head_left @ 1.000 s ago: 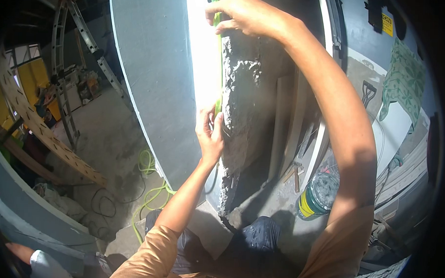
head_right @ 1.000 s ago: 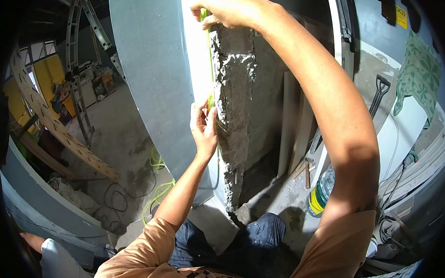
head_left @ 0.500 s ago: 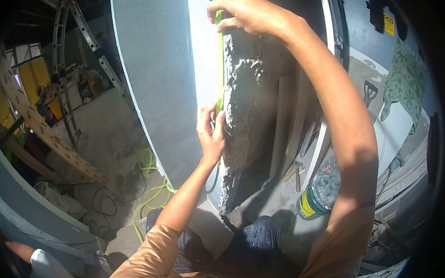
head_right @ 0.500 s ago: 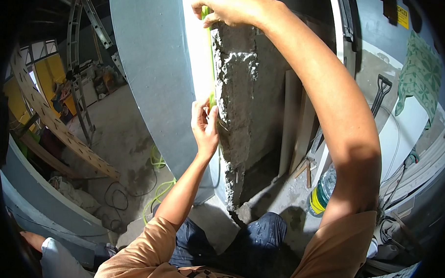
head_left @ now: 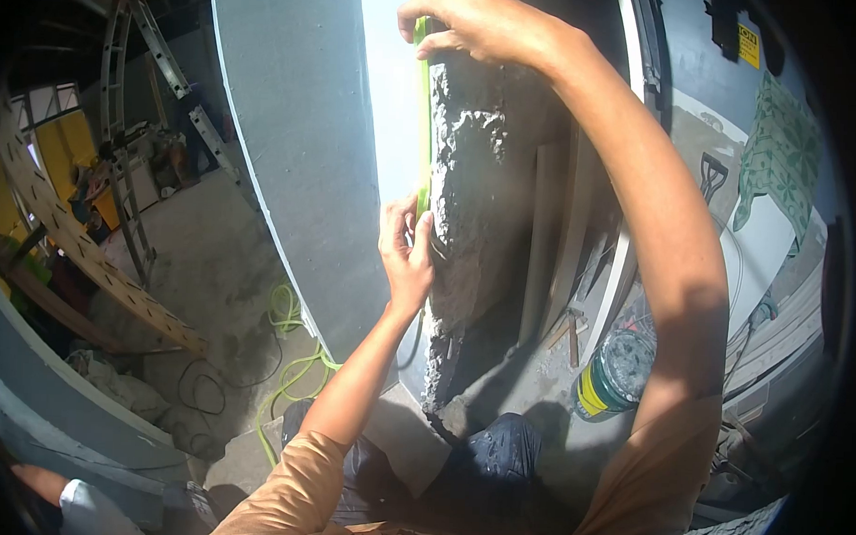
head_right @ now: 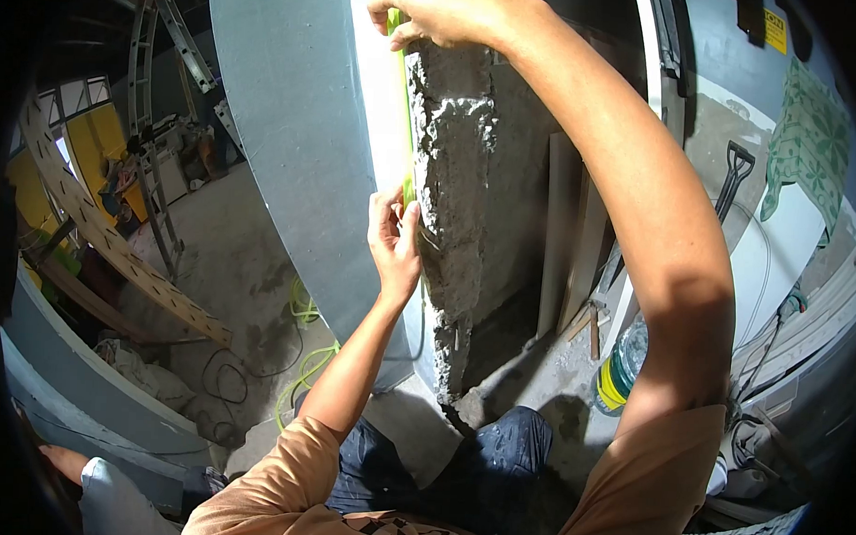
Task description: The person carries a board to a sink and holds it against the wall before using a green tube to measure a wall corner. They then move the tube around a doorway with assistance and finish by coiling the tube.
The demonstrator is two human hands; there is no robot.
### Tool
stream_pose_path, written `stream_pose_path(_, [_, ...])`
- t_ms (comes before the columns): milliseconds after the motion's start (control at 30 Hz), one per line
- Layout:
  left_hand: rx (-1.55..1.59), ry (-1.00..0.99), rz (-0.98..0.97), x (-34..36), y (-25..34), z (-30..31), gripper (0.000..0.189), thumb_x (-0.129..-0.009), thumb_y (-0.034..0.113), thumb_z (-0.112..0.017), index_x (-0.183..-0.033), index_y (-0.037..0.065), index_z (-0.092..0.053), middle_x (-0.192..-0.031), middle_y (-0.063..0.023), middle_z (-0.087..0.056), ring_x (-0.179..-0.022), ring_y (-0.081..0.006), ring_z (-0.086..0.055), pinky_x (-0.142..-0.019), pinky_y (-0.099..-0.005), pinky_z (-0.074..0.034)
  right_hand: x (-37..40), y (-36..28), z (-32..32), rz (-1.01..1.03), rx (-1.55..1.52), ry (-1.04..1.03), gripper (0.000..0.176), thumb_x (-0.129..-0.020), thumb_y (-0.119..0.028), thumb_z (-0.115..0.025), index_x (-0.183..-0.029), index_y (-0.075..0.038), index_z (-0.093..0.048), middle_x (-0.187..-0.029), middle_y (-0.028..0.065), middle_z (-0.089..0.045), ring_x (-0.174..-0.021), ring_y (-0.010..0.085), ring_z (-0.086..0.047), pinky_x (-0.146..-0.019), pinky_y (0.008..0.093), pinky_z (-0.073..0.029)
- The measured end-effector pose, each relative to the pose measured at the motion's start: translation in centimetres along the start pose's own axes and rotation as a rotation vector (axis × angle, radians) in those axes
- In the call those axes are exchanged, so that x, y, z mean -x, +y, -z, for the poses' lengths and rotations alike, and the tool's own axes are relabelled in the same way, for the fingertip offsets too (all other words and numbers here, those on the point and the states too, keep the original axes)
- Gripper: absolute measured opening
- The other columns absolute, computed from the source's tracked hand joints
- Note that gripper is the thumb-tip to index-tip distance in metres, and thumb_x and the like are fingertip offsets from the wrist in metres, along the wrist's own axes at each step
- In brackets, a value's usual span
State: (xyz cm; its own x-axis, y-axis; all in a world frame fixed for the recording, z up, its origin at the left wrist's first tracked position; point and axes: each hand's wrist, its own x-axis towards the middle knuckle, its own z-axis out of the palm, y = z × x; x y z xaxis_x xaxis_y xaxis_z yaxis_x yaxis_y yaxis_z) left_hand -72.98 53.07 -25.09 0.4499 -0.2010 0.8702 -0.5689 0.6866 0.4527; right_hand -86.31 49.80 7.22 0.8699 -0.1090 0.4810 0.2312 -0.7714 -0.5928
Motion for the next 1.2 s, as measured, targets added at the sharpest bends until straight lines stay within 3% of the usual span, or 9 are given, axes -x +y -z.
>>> stream_pose_path(200, [0.009, -0.006, 0.016, 0.2, 0.0, 0.1, 0.026, -0.101, 0.000, -0.062, -0.127, -0.002, -0.061, -0.104, -0.0014, -0.047, -0.083, -0.0074, -0.047, -0.071, -0.0230, -0.043, 0.0, -0.1, -0.2, 0.003, -0.044, 0.012, 0.061, -0.107, -0.042, -0.050, -0.154, -0.013, -0.025, -0.137, 0.0243, -0.050, -0.105, 0.0313, -0.067, -0.053, 0.0276, -0.045])
stream_pose_path(400, [0.036, 0.003, 0.037, 0.2, 0.2, 0.0, 0.028, -0.100, -0.001, -0.063, -0.128, -0.001, -0.062, -0.104, -0.0008, -0.047, -0.083, -0.0073, -0.046, -0.072, -0.0226, -0.042, -0.2, 0.3, -0.2, 0.035, -0.052, 0.022, 0.057, -0.104, -0.037, -0.056, -0.150, -0.014, -0.031, -0.126, 0.0176, -0.052, -0.097, 0.0265, -0.068, -0.050, 0.0251, -0.043])
stream_pose_path(533, [-0.007, 0.009, 0.014, -0.3, 1.2, 0.3, 0.030, -0.097, -0.001, -0.065, -0.127, -0.001, -0.064, -0.100, -0.0007, -0.046, -0.085, -0.0099, -0.043, -0.076, -0.0238, -0.040, -0.9, 0.2, -0.3, -0.052, 0.019, 0.038, 0.052, -0.104, -0.030, -0.057, -0.148, -0.015, -0.034, -0.121, 0.0117, -0.056, -0.088, 0.0220, -0.068, -0.046, 0.0222, -0.040])
stream_pose_path(600, [0.040, 0.018, 0.040, -0.4, 1.5, 0.2, 0.030, -0.096, -0.001, -0.066, -0.126, 0.000, -0.064, -0.098, -0.0006, -0.045, -0.085, -0.0102, -0.043, -0.077, -0.0233, -0.038, -1.1, 0.4, -0.2, -0.086, 0.038, 0.055, 0.050, -0.107, -0.037, -0.050, -0.149, -0.015, -0.034, -0.127, 0.0131, -0.058, -0.092, 0.0220, -0.069, -0.046, 0.0224, -0.040])
stream_pose_path(667, [0.042, 0.017, 0.074, -0.3, 1.6, 0.3, 0.030, -0.096, -0.001, -0.066, -0.126, 0.001, -0.064, -0.099, -0.0006, -0.045, -0.085, -0.0099, -0.043, -0.077, -0.0232, -0.038, -0.5, -0.3, -0.6, -0.130, -0.015, 0.053, 0.065, -0.108, -0.056, -0.035, -0.158, -0.017, -0.025, -0.155, 0.0189, -0.044, -0.116, 0.0328, -0.067, -0.047, 0.0222, -0.038])
stream_pose_path(767, [0.048, 0.019, 0.059, -0.4, 1.3, 0.3, 0.030, -0.096, -0.002, -0.065, -0.126, 0.002, -0.064, -0.104, -0.0012, -0.050, -0.086, -0.0093, -0.045, -0.077, -0.0245, -0.040, 0.0, -1.0, -1.3, -0.082, -0.018, 0.024, 0.068, -0.107, -0.057, -0.035, -0.161, -0.018, -0.021, -0.160, 0.0189, -0.039, -0.122, 0.0368, -0.064, -0.047, 0.0219, -0.036])
stream_pose_path(1000, [0.012, 0.040, 0.056, -0.6, 1.2, 0.5, 0.029, -0.094, -0.002, -0.066, -0.123, 0.001, -0.065, -0.105, -0.0056, -0.057, -0.089, -0.0136, -0.052, -0.080, -0.0274, -0.044, -0.4, -0.9, -1.2, -0.156, -0.016, 0.037, 0.065, -0.108, -0.056, -0.039, -0.159, -0.019, -0.026, -0.145, 0.0132, -0.052, -0.114, 0.0279, -0.067, -0.050, 0.0205, -0.038])
stream_pose_path(1100, [-0.005, 0.063, 0.005, -0.7, 0.9, 0.4, 0.032, -0.095, 0.003, -0.066, -0.128, 0.002, -0.067, -0.099, -0.0090, -0.056, -0.083, -0.0189, -0.052, -0.072, -0.0331, -0.045, -0.3, -1.0, -1.4, -0.194, 0.014, 0.165, 0.067, -0.108, -0.056, -0.040, -0.158, -0.013, -0.030, -0.135, 0.0115, -0.060, -0.107, 0.0217, -0.070, -0.050, 0.0176, -0.039])
stream_pose_path(1200, [0.041, 0.067, 0.040, -0.6, 1.0, 0.5, 0.032, -0.096, 0.002, -0.064, -0.128, 0.002, -0.067, -0.100, -0.0100, -0.056, -0.087, -0.0199, -0.054, -0.075, -0.0338, -0.046, -1.3, -0.7, -2.0, -0.181, 0.118, 0.230, 0.056, -0.110, -0.049, -0.040, -0.151, -0.010, -0.035, -0.123, 0.0120, -0.062, -0.095, 0.0216, -0.070, -0.055, 0.0202, -0.049])
